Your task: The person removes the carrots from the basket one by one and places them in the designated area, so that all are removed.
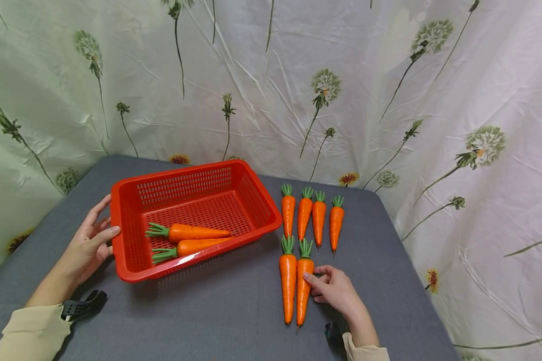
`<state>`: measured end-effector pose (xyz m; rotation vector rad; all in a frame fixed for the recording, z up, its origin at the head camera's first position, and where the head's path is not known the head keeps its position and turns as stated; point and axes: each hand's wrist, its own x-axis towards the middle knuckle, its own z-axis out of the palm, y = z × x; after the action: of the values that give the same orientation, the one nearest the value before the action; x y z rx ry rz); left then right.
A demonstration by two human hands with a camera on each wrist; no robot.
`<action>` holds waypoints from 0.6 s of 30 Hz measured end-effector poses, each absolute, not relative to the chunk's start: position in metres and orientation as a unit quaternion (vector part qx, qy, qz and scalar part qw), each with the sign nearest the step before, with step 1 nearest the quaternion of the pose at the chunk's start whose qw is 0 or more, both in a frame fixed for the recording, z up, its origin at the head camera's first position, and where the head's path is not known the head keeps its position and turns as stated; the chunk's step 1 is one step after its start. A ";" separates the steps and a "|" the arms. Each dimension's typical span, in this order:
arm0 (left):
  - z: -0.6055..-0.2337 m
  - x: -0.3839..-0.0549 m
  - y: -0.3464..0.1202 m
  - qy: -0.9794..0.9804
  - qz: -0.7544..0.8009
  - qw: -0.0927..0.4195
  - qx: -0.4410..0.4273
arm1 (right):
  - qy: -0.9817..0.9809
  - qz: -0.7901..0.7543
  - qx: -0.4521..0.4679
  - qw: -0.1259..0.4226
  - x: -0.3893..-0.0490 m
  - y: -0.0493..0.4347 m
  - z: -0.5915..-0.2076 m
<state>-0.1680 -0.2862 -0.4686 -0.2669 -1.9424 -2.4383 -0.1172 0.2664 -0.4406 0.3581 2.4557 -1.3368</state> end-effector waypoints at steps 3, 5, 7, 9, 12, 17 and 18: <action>-0.468 -0.168 -0.286 -0.621 -0.779 0.007 -0.086 | 0.860 -0.468 0.125 0.159 -0.118 0.267 -0.440; -0.468 -0.167 -0.286 -0.620 -0.780 0.007 -0.087 | 0.860 -0.468 0.125 0.159 -0.118 0.268 -0.440; -0.468 -0.167 -0.286 -0.620 -0.780 0.008 -0.088 | 0.860 -0.468 0.124 0.159 -0.118 0.268 -0.439; -0.468 -0.167 -0.286 -0.619 -0.780 0.008 -0.088 | 0.860 -0.468 0.123 0.160 -0.118 0.269 -0.438; -0.468 -0.168 -0.286 -0.618 -0.781 0.008 -0.089 | 0.860 -0.468 0.123 0.162 -0.118 0.270 -0.437; -0.468 -0.168 -0.286 -0.616 -0.783 0.008 -0.091 | 0.863 -0.465 0.121 0.158 -0.118 0.273 -0.434; -0.468 -0.168 -0.286 -0.616 -0.783 0.008 -0.091 | 0.864 -0.463 0.117 0.157 -0.118 0.274 -0.433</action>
<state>-0.1676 -0.2859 -0.4684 -0.2854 -1.9242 -2.4467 -0.1183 0.2737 -0.4326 0.3340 2.4732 -1.3249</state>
